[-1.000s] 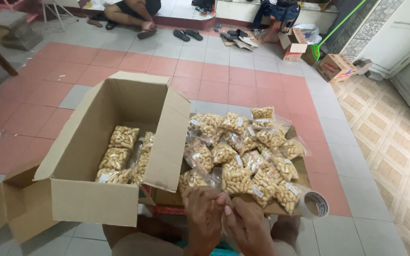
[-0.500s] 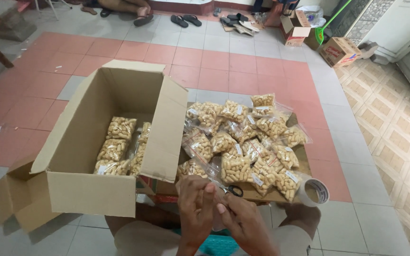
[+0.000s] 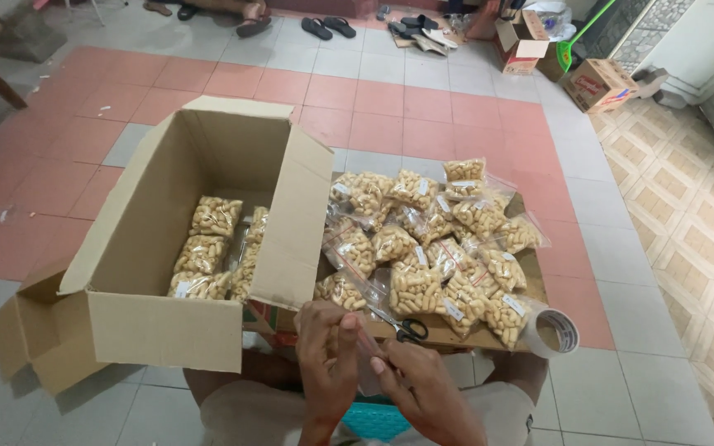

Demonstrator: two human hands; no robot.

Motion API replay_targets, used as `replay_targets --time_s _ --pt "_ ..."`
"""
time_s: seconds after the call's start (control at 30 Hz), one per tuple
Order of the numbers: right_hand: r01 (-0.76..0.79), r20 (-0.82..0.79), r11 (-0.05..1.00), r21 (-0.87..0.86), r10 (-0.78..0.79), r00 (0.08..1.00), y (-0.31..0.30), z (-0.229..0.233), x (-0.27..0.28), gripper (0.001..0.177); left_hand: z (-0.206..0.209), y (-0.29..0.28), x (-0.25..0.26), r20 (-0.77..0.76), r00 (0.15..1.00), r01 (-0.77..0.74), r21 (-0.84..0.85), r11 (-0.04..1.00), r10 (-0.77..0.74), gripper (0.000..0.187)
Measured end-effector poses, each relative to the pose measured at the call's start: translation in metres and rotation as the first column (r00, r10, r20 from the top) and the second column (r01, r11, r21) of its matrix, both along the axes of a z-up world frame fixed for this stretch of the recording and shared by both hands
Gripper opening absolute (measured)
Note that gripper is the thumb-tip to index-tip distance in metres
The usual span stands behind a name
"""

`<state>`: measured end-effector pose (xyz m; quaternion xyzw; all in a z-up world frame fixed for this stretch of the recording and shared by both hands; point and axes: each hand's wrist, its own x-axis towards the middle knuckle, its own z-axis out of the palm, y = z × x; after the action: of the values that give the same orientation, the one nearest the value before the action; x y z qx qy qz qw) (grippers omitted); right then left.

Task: Packing small plastic bags of snacks into a cardboard box, including trimming excess plastic with scissors.

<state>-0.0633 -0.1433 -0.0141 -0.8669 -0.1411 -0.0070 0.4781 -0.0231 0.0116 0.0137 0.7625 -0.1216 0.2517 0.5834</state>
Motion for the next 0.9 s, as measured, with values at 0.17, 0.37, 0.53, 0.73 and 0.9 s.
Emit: replay_targets --time_s 0.17,0.37,0.53,0.73,0.9 --pt "-0.015 -0.035 1.0 0.01 0.015 0.999 0.002 0.007 -0.001 0.036 -0.002 0.002 0.001 -0.017 1.0 -0.016 -0.005 1.0 0.016 0.038" --pt "-0.038 -0.003 0.999 -0.013 0.038 0.999 0.004 0.007 0.001 0.033 -0.006 0.006 0.004 -0.006 0.999 -0.041 -0.02 0.999 0.041 0.04" --pt "-0.069 0.003 0.997 -0.026 0.069 0.998 0.006 0.009 0.003 0.034 -0.014 0.01 0.005 -0.056 0.998 -0.035 -0.047 0.998 0.032 0.037" --pt "-0.099 0.057 0.995 -0.014 0.1 0.993 0.009 0.014 0.003 0.026 -0.014 0.014 0.005 -0.077 0.995 -0.067 -0.029 0.997 0.065 0.04" --pt "-0.091 -0.047 0.996 0.006 0.091 0.995 0.007 0.007 0.001 0.035 -0.018 0.016 0.006 -0.049 0.993 -0.105 -0.026 0.994 0.104 0.038"
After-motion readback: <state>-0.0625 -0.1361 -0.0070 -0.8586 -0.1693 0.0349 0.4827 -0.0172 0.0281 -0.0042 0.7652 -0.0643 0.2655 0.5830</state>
